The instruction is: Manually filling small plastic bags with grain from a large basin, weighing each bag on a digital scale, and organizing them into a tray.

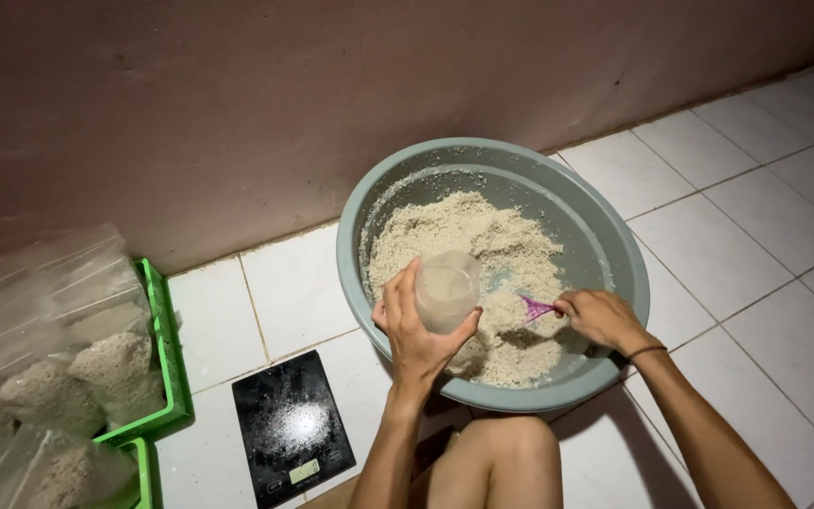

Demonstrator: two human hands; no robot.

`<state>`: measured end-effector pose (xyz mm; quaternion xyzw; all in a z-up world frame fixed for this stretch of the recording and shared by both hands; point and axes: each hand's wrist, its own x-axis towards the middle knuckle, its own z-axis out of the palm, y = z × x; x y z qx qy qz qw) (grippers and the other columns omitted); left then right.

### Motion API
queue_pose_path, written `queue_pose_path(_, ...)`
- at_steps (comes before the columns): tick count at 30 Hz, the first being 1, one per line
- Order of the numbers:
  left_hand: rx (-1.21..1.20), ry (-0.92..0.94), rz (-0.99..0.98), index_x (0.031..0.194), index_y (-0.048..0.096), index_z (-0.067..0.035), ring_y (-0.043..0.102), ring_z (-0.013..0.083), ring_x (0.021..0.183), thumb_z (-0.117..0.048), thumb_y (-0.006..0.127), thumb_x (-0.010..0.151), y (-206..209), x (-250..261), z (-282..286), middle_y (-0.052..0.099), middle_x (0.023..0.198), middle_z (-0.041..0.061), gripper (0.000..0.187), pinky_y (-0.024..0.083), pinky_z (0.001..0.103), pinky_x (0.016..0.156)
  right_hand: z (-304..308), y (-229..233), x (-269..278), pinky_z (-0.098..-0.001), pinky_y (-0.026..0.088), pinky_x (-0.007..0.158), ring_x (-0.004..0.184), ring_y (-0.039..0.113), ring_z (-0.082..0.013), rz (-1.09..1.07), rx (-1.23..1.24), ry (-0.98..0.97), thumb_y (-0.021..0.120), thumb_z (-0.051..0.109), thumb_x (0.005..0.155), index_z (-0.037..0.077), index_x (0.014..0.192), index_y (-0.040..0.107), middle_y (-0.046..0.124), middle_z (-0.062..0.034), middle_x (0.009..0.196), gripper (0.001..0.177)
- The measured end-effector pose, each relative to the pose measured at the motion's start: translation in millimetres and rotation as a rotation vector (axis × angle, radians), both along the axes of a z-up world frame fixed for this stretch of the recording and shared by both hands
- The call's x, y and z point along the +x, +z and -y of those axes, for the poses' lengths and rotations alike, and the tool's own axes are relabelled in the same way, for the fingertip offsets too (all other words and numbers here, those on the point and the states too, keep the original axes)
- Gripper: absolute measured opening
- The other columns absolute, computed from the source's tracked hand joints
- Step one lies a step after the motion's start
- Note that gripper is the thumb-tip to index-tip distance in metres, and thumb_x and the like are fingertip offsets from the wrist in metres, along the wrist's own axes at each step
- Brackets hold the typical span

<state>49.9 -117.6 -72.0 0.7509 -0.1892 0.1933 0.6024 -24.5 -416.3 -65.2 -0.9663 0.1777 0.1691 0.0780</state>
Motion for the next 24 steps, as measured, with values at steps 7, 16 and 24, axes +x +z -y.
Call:
queue_pose_path(7, 0.035, -0.084, -0.035, 0.146, 0.04, -0.006, 0.054, 0.0373, 0.118, -0.051, 0.087, 0.058, 10, -4, -2, 0.051, 0.126, 0.02, 0.109, 0.024, 0.056, 0.104, -22, 54, -28, -0.0545, 0.049, 0.095, 0.114, 0.064, -0.0434, 0.143, 0.146, -0.204, 0.038, 0.038, 0.102, 0.013, 0.113, 0.074, 0.075, -0.0207, 0.111, 0.046)
queue_pose_path(16, 0.314, 0.082, 0.098, 0.151, 0.031, -0.011, 0.051, 0.0243, 0.12, -0.077, 0.072, 0.058, -7, 2, 6, 0.051, 0.136, 0.013, 0.121, 0.027, 0.046, 0.101, -45, 130, -22, -0.0328, 0.04, 0.059, 0.047, 0.043, -0.0176, 0.386, 0.088, -0.316, 0.039, 0.041, 0.106, 0.021, 0.104, 0.077, 0.042, -0.0028, 0.051, 0.043)
queue_pose_path(24, 0.232, -0.157, -0.046, 0.151, 0.028, -0.004, 0.05, 0.0393, 0.123, -0.051, 0.088, 0.056, 17, -2, -3, 0.044, 0.132, 0.021, 0.122, 0.026, 0.053, 0.108, -98, 145, -20, -0.059, 0.048, 0.091, 0.104, 0.064, -0.0482, 0.408, 0.141, -0.245, 0.043, 0.033, 0.101, 0.015, 0.108, 0.077, 0.076, -0.0224, 0.096, 0.039)
